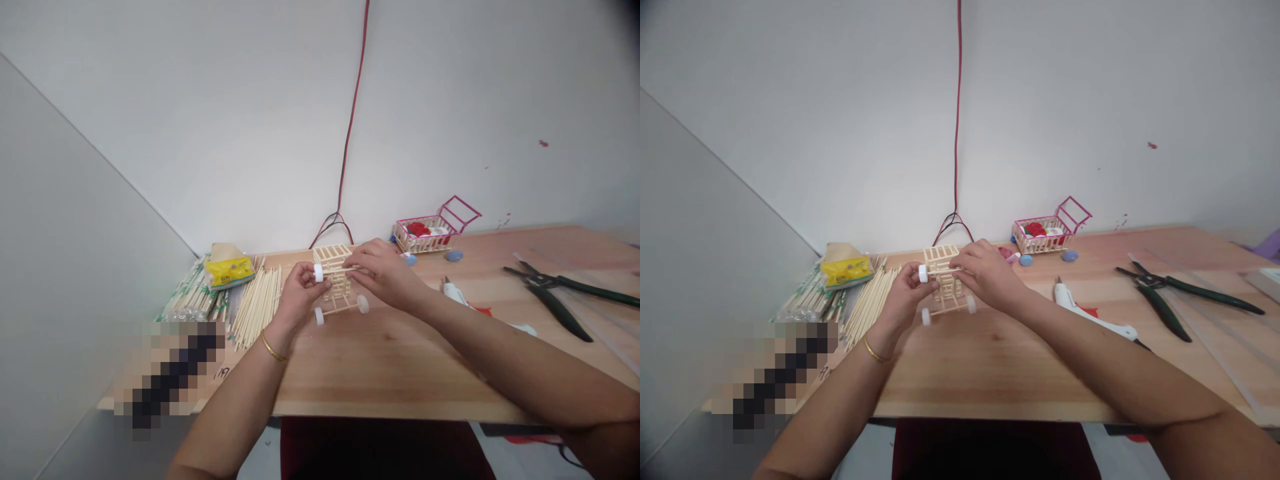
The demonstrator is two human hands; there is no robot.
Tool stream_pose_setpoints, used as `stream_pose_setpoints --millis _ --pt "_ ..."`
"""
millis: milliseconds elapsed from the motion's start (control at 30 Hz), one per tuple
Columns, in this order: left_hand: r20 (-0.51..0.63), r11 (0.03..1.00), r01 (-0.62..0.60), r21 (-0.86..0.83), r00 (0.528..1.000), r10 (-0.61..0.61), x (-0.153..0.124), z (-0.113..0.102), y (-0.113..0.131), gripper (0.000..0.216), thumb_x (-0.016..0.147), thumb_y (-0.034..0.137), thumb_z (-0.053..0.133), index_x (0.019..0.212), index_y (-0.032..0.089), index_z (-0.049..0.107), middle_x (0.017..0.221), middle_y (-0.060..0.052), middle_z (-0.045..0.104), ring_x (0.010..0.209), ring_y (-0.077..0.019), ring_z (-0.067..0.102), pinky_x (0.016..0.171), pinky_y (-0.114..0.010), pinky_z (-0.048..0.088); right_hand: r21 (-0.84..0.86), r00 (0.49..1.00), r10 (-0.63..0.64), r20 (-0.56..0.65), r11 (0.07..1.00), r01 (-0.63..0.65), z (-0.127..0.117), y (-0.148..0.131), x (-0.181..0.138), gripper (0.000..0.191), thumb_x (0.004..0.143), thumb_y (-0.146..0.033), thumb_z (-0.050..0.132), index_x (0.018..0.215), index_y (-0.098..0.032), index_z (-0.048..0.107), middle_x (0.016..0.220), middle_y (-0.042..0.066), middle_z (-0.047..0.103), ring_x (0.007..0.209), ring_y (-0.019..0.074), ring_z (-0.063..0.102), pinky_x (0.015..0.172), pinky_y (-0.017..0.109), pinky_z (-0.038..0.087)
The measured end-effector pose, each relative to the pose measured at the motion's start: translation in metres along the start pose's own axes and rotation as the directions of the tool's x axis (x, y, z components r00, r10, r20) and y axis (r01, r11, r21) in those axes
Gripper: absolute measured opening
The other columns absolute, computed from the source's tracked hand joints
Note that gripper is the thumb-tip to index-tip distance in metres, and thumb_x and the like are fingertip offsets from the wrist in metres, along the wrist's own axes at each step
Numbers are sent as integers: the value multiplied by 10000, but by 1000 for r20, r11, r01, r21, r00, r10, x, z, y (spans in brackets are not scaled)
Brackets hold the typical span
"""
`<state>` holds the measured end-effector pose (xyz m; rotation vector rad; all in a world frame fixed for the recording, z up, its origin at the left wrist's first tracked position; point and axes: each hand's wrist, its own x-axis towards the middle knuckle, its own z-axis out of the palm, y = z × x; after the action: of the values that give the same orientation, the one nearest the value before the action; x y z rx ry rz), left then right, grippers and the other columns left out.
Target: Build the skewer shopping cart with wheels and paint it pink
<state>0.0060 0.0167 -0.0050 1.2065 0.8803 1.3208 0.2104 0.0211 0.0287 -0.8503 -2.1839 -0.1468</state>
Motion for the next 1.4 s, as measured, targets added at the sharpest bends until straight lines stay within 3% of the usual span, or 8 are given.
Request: stream_pose_setpoints --millis 167,367,533,700,900,1133,1400 --pt "-5 1000 -9 21 1000 9 -1 2 -3 523 580 191 830 928 219 440 786 51 638 689 -102 590 679 -234 456 -5 1000 2 6 1000 -2 1 0 0 91 891 -203 619 939 -165 686 916 88 682 895 229 540 795 368 406" --pt "-60 976 -86 199 993 99 -1 3 -5 506 615 181 793 967 225 431 790 58 593 663 -89 564 638 -210 435 -20 1000 -6 29 1000 7 4 -3 0 100 893 -201 610 939 -167 692 914 88 674 907 235 525 799 365 405" --pt "-2 963 -111 244 993 115 2 -3 -7 491 650 169 752 1009 238 424 898 48 587 727 -86 576 702 -220 452 -29 998 -21 62 999 23 8 -4 -2 120 907 -209 587 936 -162 693 897 91 668 911 240 517 805 372 401" --pt "63 975 -76 211 996 65 5 -8 -7 455 641 146 733 978 221 436 839 48 590 711 -90 559 692 -219 430 -8 998 -20 66 1000 20 10 -2 -5 118 906 -212 587 935 -159 688 900 101 672 925 241 524 821 382 411" --pt "5 987 -49 153 999 49 7 -8 -7 442 597 149 752 915 217 453 750 59 581 668 -89 541 660 -204 404 5 998 -14 60 1000 13 11 -1 -10 107 903 -191 579 903 -169 683 919 105 661 917 236 528 813 388 422" --pt "-11 985 -61 159 998 64 11 -14 -13 425 571 125 762 882 208 484 755 60 592 660 -83 541 648 -194 399 35 997 -26 66 999 24 14 -1 -11 90 878 -169 609 921 -166 688 907 101 646 899 229 535 809 384 430" --pt "64 986 13 169 998 -24 15 -22 -9 502 525 153 820 906 202 497 788 47 610 715 -99 590 676 -203 451 59 998 -13 66 998 9 15 -4 -10 88 840 -139 639 907 -168 688 906 89 632 893 221 512 804 370 423"
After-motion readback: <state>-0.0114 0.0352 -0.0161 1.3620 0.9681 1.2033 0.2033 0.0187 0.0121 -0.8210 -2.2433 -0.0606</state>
